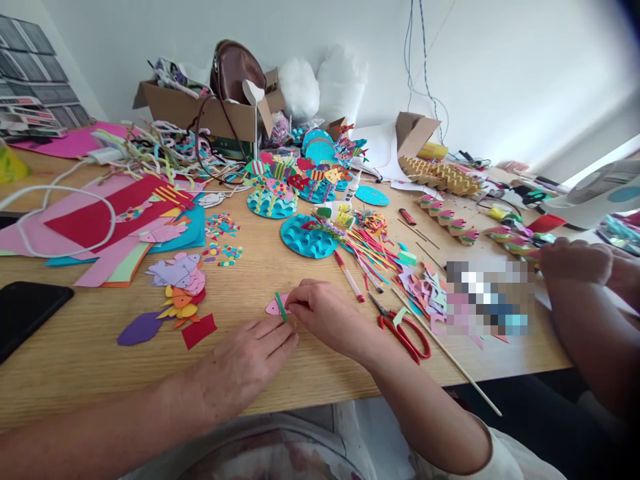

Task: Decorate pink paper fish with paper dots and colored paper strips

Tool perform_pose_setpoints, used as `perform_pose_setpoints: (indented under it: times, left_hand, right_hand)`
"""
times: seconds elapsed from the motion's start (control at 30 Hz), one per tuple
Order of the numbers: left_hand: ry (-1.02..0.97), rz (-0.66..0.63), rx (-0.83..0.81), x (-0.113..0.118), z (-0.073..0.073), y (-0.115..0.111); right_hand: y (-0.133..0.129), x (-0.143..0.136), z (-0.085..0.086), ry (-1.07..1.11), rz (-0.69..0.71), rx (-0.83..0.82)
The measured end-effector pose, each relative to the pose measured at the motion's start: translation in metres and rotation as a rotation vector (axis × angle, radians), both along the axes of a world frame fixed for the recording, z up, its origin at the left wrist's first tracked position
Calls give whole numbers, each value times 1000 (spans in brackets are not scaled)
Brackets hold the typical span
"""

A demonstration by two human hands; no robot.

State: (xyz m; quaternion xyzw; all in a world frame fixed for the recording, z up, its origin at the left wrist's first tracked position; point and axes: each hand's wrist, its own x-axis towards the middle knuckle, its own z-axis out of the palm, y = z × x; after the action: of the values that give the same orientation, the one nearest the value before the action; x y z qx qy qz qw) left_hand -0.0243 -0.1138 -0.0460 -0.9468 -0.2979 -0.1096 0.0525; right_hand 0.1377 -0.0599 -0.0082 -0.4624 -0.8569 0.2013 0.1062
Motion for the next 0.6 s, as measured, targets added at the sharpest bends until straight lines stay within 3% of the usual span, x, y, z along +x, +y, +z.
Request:
perform_pose_setpoints:
  times: [0.6]
  left_hand:
    - [-32, -9, 58, -3, -6, -4]
  right_hand:
    - [9, -10, -8, -91, 38, -45]
